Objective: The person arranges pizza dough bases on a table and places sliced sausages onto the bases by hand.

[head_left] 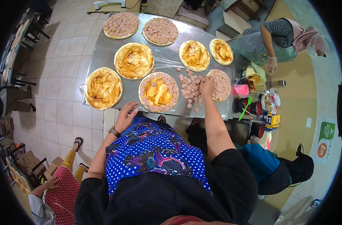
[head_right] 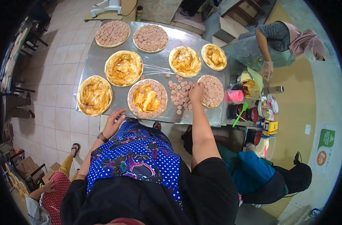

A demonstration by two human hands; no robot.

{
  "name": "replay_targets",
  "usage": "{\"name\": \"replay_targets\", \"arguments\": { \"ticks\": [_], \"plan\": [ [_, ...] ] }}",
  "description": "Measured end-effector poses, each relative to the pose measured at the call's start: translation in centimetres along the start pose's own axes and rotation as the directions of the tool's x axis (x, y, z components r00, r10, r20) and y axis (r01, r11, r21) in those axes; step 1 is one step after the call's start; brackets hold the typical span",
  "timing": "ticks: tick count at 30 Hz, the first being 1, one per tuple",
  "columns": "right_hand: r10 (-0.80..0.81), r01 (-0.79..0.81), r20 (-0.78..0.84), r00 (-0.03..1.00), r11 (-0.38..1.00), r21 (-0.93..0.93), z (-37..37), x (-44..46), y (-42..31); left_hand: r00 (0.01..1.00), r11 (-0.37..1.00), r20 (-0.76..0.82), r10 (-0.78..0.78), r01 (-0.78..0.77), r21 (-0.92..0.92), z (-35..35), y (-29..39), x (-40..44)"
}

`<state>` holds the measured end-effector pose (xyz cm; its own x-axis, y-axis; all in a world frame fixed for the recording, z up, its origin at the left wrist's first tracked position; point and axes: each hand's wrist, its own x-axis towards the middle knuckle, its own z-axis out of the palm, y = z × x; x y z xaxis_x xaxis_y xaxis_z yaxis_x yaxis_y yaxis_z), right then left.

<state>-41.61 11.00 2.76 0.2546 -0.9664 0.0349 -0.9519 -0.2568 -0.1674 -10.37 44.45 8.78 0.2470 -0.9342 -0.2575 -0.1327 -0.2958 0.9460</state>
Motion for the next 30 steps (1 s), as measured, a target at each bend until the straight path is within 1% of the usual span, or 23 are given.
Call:
{"name": "replay_targets", "arguments": {
  "ticks": [2, 3, 5, 6, 8, 9, 10, 11, 12, 13, 14, 16, 18, 19, 21, 22, 24, 25, 27, 28, 30],
  "plan": [
    [-0.043, 0.045, -0.081, 0.996, 0.999, 0.024, 1.1, 0.8, 1.3, 1.0, 1.0, 0.0, -0.009, 0.009, -0.003, 0.0, 0.7, 0.2],
    [-0.044, 0.047, -0.078, 0.996, 0.999, 0.027, 0.7, 1.0, 1.1, 1.0, 1.0, 0.006, -0.018, 0.018, -0.008, -0.1, 0.9, 0.1],
    [-0.157, 0.166, 0.106, 0.982, 0.982, -0.088, -0.3, 1.5, 1.0, 1.0, 1.0, 0.002, -0.016, 0.016, -0.006, -0.1, 0.8, -0.1],
    [-0.159, 0.169, 0.106, 0.982, 0.982, -0.088, -0.6, 1.6, 0.8, 1.0, 1.0, 0.0, -0.011, 0.011, -0.006, -0.1, 0.8, -0.2],
    [-0.099, 0.101, 0.051, 0.994, 0.994, -0.042, -1.0, 1.6, 0.4, 1.0, 1.0, -0.012, -0.009, 0.009, 0.001, -0.1, 0.7, -0.5],
    [-0.102, 0.104, 0.046, 0.994, 0.994, -0.038, -0.6, 1.6, 0.4, 1.0, 1.0, -0.023, -0.001, 0.001, 0.012, 0.0, 0.4, -0.6],
    [-0.04, 0.028, 0.086, 0.995, 0.989, 0.146, -0.6, 1.6, 0.5, 1.0, 1.0, -0.025, -0.001, 0.001, 0.011, 0.0, 0.3, -0.7],
    [0.012, -0.055, 0.136, 0.991, 0.946, 0.32, -0.6, 1.7, 0.5, 0.999, 1.0, -0.032, -0.006, 0.006, -0.002, 0.1, 0.2, -0.7],
    [0.008, -0.052, 0.136, 0.991, 0.946, 0.32, -0.6, 1.2, -0.2, 0.999, 1.0, -0.038, -0.012, 0.011, -0.015, 0.0, 0.1, -0.8],
    [-0.039, -0.099, 0.236, 0.971, 0.833, 0.545, -0.6, -0.1, -1.5, 0.999, 1.0, -0.042, -0.011, 0.011, -0.017, 0.0, 0.1, -0.9],
    [-0.108, -0.17, 0.32, 0.941, 0.667, 0.726, -0.6, -1.6, -2.7, 0.999, 0.999, -0.034, -0.029, 0.028, -0.033, 0.0, 0.0, -0.9],
    [-0.165, -0.307, 0.517, 0.84, 0.64, 0.704, -1.5, -4.1, -5.7, 0.998, 0.998, -0.027, -0.048, 0.047, -0.044, 0.5, 0.1, -0.8],
    [-0.261, -0.103, 0.399, 0.879, 0.712, 0.694, -0.6, -6.7, -8.0, 1.0, 1.0, -0.03, 0.002, -0.002, -0.007, 0.8, 0.0, -0.5],
    [-0.258, -0.104, 0.398, 0.881, 0.713, 0.693, -0.9, -7.3, -9.4, 1.0, 1.0, -0.027, 0.004, -0.004, -0.007, 0.8, 0.3, -0.4],
    [-0.237, -0.098, 0.448, 0.862, 0.789, 0.606, -1.6, -8.1, -11.4, 0.999, 0.999, -0.034, 0.023, -0.022, 0.023, 0.9, 0.6, -0.1],
    [-0.236, -0.097, 0.446, 0.863, 0.79, 0.606, -1.6, -8.2, -11.8, 0.999, 0.999, -0.033, 0.025, -0.025, 0.022, 1.0, 0.6, -0.1],
    [-0.247, 0.016, 0.432, 0.868, 0.882, 0.471, -2.0, -8.2, -12.3, 0.998, 0.999, -0.044, 0.044, -0.043, 0.023, 1.4, 0.8, 0.0],
    [-0.244, 0.015, 0.431, 0.869, 0.883, 0.469, -2.4, -8.0, -12.2, 0.998, 0.999, -0.041, 0.046, -0.045, 0.022, 1.5, 0.8, 0.0],
    [-0.229, 0.116, 0.359, 0.905, 0.943, 0.311, -3.4, -7.6, -12.0, 0.995, 0.996, -0.065, 0.082, -0.079, 0.038, 1.5, 0.6, -0.2],
    [-0.229, 0.116, 0.358, 0.905, 0.943, 0.311, -2.8, -7.0, -10.7, 0.994, 0.996, -0.065, 0.083, -0.08, 0.037, 1.5, 0.6, -0.4],
    [-0.09, -0.008, 0.184, 0.979, 0.88, 0.476, -1.4, -5.0, -6.1, 0.997, 0.998, -0.063, 0.053, -0.052, 0.019, 1.6, 0.1, -0.7]
  ]
}}
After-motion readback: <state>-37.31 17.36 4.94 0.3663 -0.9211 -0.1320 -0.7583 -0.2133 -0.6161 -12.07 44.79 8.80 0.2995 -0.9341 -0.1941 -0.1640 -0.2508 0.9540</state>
